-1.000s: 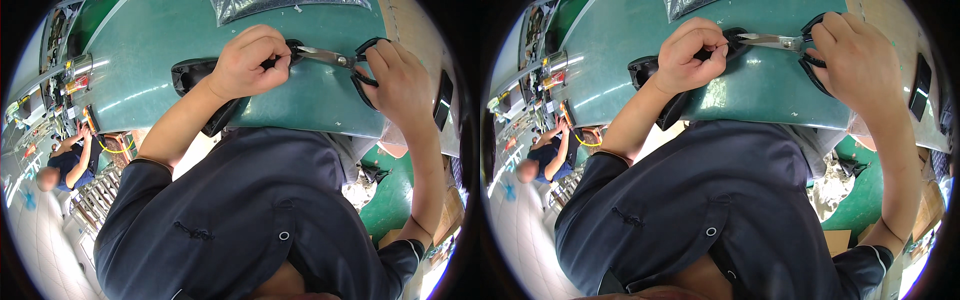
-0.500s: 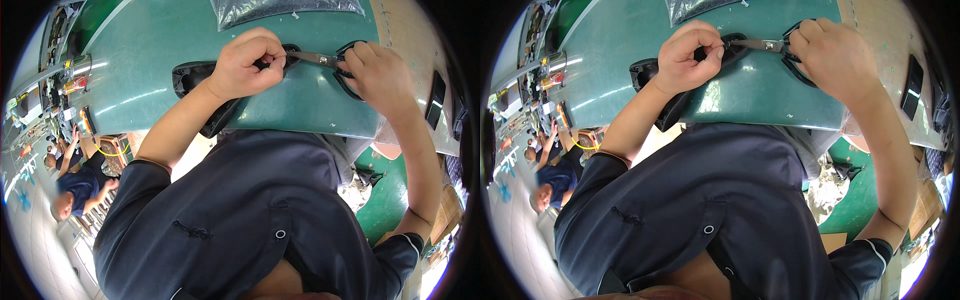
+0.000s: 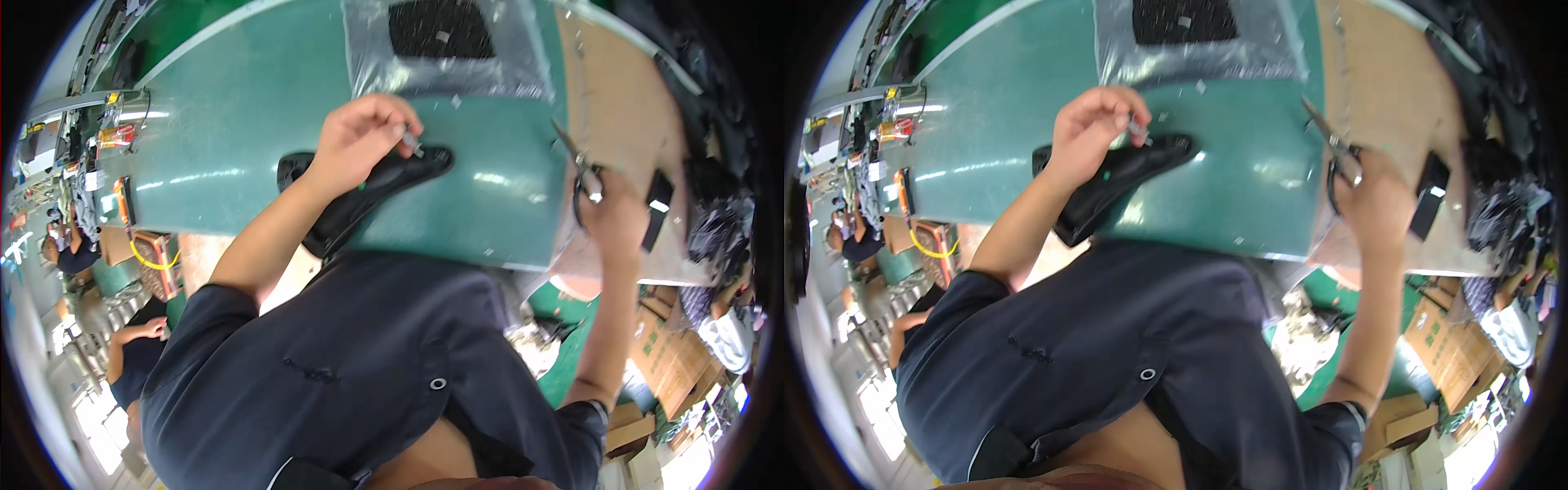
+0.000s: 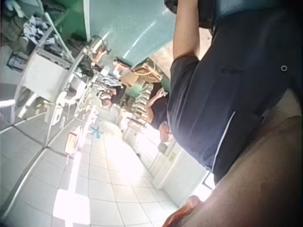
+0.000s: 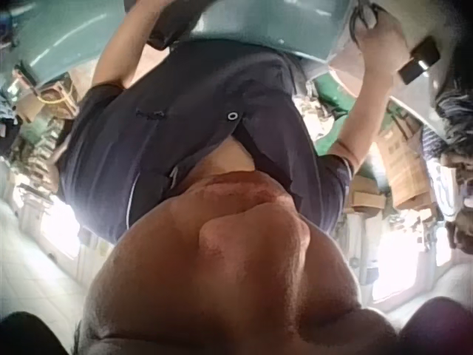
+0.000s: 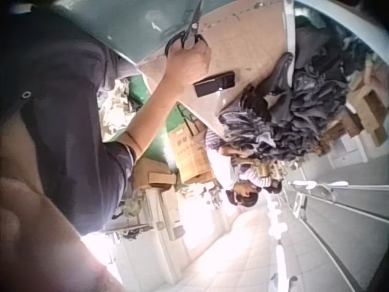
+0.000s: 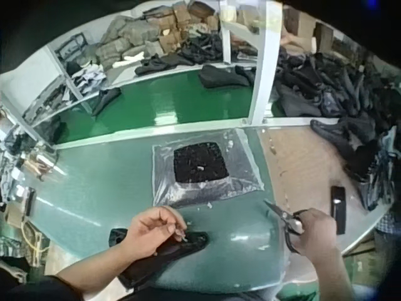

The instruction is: Trimming excess plastic or fabric from bicycle seats using a pair of scissors.

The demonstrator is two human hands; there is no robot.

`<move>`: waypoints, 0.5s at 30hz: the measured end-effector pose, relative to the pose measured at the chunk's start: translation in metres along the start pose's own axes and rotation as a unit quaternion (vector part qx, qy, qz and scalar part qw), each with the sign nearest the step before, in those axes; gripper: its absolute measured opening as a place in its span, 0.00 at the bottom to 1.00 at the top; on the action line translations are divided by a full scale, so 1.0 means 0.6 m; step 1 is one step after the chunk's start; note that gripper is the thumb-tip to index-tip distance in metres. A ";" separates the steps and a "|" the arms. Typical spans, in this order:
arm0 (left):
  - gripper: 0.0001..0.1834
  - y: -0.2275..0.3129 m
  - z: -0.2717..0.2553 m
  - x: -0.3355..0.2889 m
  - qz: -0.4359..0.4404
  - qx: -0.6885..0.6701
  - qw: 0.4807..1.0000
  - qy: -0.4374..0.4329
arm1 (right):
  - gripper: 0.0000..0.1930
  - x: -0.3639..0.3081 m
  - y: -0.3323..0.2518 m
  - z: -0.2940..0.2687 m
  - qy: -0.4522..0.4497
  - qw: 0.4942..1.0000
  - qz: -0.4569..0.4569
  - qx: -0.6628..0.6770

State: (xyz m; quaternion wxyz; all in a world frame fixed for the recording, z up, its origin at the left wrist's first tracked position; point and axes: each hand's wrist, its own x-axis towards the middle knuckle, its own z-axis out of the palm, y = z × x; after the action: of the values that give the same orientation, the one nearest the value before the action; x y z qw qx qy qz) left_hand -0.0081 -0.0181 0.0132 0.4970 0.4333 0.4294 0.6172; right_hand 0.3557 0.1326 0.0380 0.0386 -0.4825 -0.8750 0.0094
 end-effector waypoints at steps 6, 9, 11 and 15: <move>0.03 0.063 -0.056 0.028 -0.002 0.100 0.994 0.051 | 0.17 0.018 0.053 0.040 -0.005 0.986 0.107 0.125; 0.06 0.092 -0.095 0.038 0.005 0.286 0.955 0.073 | 0.17 0.031 0.044 0.030 -0.009 0.982 0.121 0.144; 0.09 0.105 -0.073 0.053 0.039 0.423 0.894 0.142 | 0.15 0.033 0.053 0.052 0.053 0.974 0.112 0.189; 0.21 0.094 -0.012 0.046 0.148 0.645 0.742 0.106 | 0.14 0.044 0.091 0.068 0.151 0.945 0.129 0.259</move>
State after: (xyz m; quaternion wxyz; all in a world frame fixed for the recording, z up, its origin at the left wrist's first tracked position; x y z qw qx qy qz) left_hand -0.0323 0.0009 0.0685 -0.0475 0.6403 0.7052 0.3007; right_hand 0.3845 0.1847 -0.0042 0.2920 -0.5605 -0.7567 0.1674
